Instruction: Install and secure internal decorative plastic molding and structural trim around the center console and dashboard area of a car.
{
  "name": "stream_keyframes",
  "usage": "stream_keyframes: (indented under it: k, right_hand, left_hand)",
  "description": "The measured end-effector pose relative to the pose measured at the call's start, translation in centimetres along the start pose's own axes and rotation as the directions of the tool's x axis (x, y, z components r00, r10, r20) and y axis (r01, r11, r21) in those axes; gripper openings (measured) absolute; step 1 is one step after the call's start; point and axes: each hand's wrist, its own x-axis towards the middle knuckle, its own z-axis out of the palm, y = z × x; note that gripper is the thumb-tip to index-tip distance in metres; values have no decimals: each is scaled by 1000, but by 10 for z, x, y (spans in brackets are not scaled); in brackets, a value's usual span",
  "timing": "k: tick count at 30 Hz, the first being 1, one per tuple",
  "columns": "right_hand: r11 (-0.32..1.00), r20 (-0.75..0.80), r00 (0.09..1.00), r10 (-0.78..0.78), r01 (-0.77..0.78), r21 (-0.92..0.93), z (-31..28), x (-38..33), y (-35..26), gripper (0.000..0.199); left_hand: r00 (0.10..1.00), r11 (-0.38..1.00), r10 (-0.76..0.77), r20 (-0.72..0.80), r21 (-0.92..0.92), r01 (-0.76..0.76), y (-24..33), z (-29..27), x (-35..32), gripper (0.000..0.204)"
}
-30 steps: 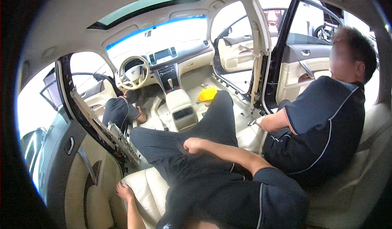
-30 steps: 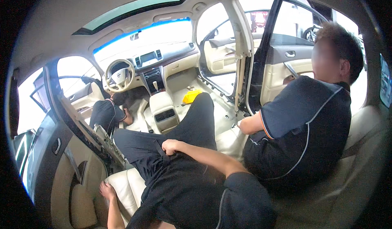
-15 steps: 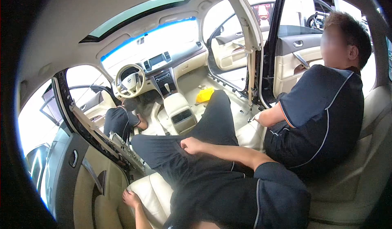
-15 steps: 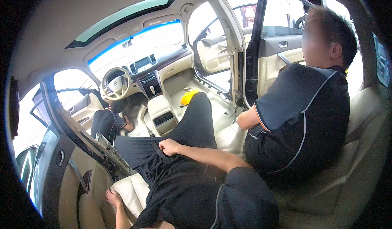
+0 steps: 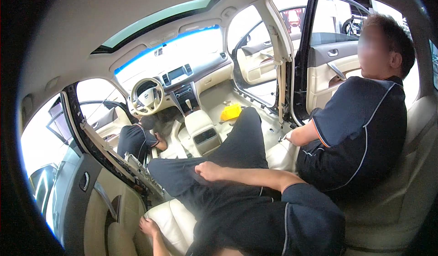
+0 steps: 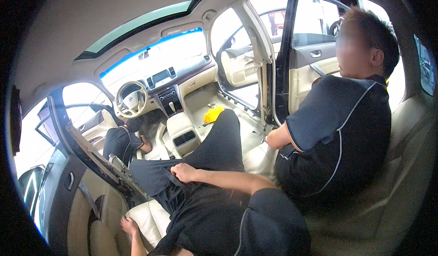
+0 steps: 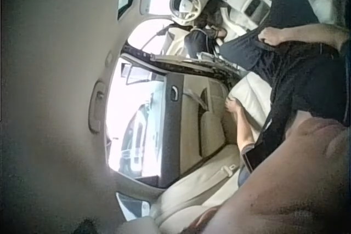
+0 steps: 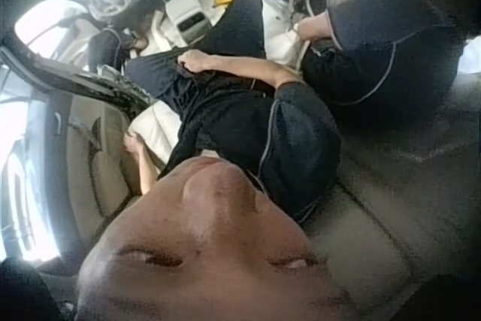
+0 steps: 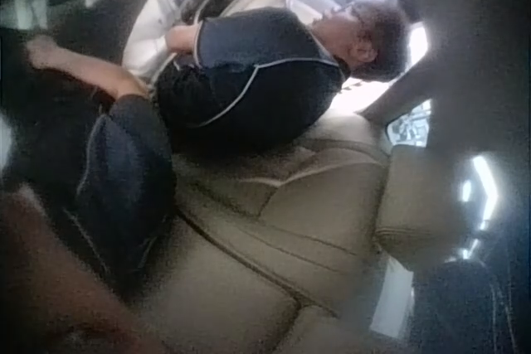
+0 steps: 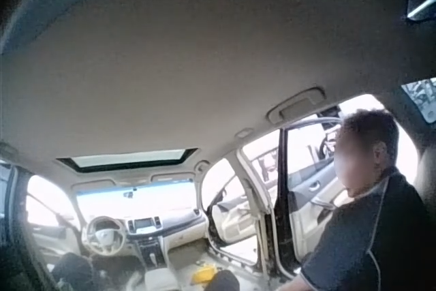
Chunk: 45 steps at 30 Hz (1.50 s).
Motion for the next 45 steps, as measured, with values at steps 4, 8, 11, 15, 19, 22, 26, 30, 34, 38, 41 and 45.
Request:
stream_keyframes:
  k: [4,8,11,15,19,22,26,30,34,38,41,45]
  right_hand:
    - [964,243,968,57,10,-265,-6,-5,-5,16]
    - [893,56,998,-22,45,-447,-8,-18,3,20]
    - [893,227,967,114,1,-450,-28,-25,-11,17]
    - [881,336,922,190,-9,-474,-37,-31,-11,18]
    - [880,335,922,194,-12,-475,-30,-34,0,22]
    - [878,316,930,188,-15,-478,-36,-39,-2,26]
    - [884,333,920,207,-29,-467,-52,-41,-23,29]
    - [874,357,914,194,5,-487,-55,-40,-30,28]
    - [860,355,922,153,53,-508,-50,-39,-24,26]
    - [886,337,929,152,23,-463,-41,-40,-10,26]
    - [903,348,926,145,20,-430,-40,-39,-7,29]
    - [934,312,942,121,-1,-357,-42,-38,-10,32]
  left_hand:
    - [1000,1000,6,-1,-24,-6,1,-6,-1,36]
    - [1000,1000,12,-25,-23,-12,-5,3,1,36]
    - [1000,1000,12,-16,4,-12,-6,5,1,37]
    - [1000,999,15,2,-32,-15,8,-10,-3,38]
    - [1000,1000,11,7,-20,-11,-10,4,3,39]
    - [1000,1000,2,18,-23,-2,-4,2,2,39]
    - [1000,1000,8,22,5,-8,-5,0,1,39]
    - [1000,998,-4,26,57,2,-3,-1,1,39]
    - [999,999,32,-13,39,-32,-6,3,1,38]
    - [998,999,50,-44,10,-50,-10,8,3,37]
    - [997,999,35,-62,17,-34,-4,4,0,37]
    - [998,999,26,-61,43,-24,-7,10,4,37]
